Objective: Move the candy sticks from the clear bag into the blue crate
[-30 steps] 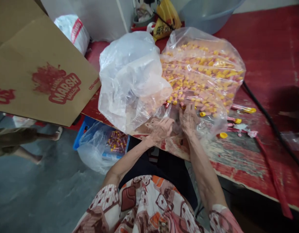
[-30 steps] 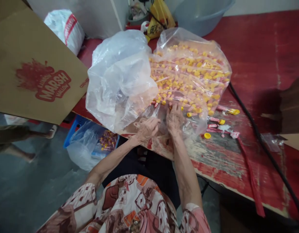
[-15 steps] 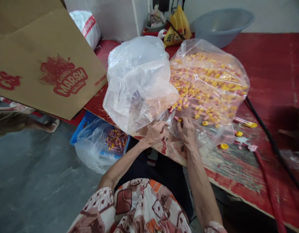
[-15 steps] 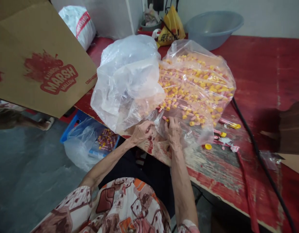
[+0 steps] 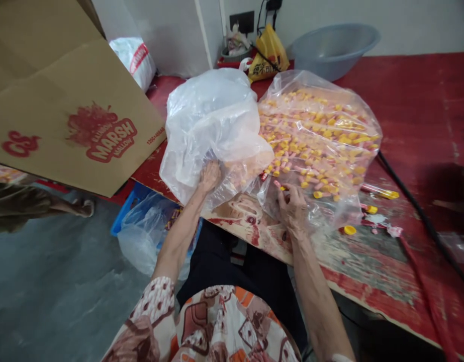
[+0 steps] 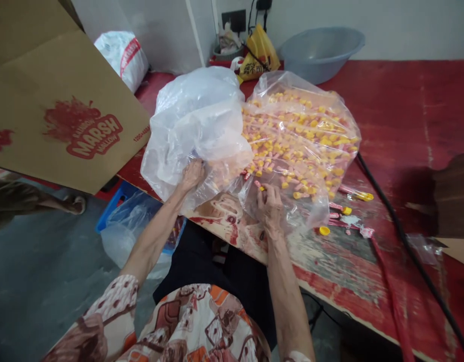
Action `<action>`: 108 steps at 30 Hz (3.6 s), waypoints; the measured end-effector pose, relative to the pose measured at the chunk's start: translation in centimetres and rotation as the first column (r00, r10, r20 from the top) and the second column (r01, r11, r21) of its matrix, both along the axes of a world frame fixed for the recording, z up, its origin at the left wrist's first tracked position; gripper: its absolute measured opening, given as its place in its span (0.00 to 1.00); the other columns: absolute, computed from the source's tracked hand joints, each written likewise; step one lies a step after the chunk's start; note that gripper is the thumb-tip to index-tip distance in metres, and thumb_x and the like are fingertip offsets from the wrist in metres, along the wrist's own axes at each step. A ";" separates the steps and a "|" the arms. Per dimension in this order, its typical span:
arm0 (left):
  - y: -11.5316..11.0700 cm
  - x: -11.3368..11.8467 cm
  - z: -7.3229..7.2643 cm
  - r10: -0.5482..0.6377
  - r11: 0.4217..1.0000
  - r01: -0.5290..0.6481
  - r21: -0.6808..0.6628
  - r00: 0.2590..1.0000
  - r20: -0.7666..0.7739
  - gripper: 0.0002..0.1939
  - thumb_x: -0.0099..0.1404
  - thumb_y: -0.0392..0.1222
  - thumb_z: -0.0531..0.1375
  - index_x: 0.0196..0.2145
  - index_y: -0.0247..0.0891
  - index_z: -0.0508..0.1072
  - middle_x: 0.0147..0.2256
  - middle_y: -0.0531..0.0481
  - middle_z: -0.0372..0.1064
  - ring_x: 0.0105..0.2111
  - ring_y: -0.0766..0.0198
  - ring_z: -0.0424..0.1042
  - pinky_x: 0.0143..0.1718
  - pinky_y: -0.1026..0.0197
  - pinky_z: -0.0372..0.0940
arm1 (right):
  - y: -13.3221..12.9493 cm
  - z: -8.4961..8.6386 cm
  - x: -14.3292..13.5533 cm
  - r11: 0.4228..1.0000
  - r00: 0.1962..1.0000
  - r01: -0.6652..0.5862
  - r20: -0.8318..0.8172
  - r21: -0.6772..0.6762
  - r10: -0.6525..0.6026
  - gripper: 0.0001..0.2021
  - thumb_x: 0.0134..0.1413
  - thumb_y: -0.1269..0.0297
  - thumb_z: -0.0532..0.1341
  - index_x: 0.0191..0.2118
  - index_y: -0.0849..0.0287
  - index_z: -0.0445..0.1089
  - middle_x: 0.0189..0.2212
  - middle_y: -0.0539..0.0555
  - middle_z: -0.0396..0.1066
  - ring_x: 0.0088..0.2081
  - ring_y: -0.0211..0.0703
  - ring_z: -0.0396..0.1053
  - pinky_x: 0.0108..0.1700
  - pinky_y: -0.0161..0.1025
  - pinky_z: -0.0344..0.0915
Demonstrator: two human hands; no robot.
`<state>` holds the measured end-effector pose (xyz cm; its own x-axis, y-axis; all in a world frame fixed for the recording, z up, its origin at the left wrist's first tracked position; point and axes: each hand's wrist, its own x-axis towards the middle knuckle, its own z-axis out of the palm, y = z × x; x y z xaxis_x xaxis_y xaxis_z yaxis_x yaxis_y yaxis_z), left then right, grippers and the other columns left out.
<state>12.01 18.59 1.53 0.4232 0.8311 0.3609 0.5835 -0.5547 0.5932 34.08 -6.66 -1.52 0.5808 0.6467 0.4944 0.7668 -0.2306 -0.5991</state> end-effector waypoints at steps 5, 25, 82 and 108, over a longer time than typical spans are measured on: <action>0.3 0.0 1.8 0.028 0.995 -0.071 -0.070 0.875 -0.483 0.17 0.75 0.35 0.56 0.58 0.34 0.74 0.58 0.29 0.77 0.62 0.38 0.76 0.63 0.41 0.70 | 0.1 -0.4 -0.2 0.999 0.999 -0.026 -0.026 -0.048 0.025 0.20 0.81 0.48 0.52 0.50 0.55 0.77 0.45 0.61 0.80 0.42 0.50 0.75 0.44 0.43 0.69; -11.4 3.2 4.0 -0.344 0.634 0.453 -0.627 0.891 0.296 0.12 0.75 0.48 0.63 0.51 0.41 0.73 0.34 0.53 0.75 0.30 0.64 0.77 0.32 0.63 0.73 | 0.5 2.5 -1.4 0.885 0.406 -0.347 -0.801 0.309 0.439 0.25 0.54 0.39 0.74 0.46 0.52 0.74 0.39 0.50 0.79 0.39 0.43 0.76 0.40 0.39 0.73; -12.2 2.7 2.1 -0.384 0.903 0.385 -0.191 0.922 0.041 0.06 0.79 0.47 0.62 0.46 0.43 0.73 0.43 0.46 0.76 0.44 0.56 0.78 0.51 0.53 0.74 | 6.0 0.0 2.7 0.999 0.965 -0.027 -0.263 -0.027 0.019 0.22 0.74 0.62 0.52 0.64 0.53 0.75 0.58 0.66 0.76 0.59 0.60 0.72 0.64 0.59 0.71; -13.1 9.3 1.2 -0.351 0.849 0.403 -0.343 0.914 0.204 0.27 0.73 0.37 0.67 0.67 0.39 0.71 0.45 0.45 0.77 0.48 0.54 0.79 0.58 0.52 0.73 | 0.0 -0.7 1.7 0.992 0.976 0.127 -0.176 -0.018 -0.129 0.20 0.77 0.59 0.49 0.59 0.55 0.74 0.58 0.69 0.73 0.62 0.62 0.72 0.66 0.62 0.70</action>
<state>21.31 5.50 2.74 0.7025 0.6993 0.1323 0.2786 -0.4413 0.8530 35.83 -6.67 -2.21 0.7369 0.5642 0.3725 0.6126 -0.3243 -0.7207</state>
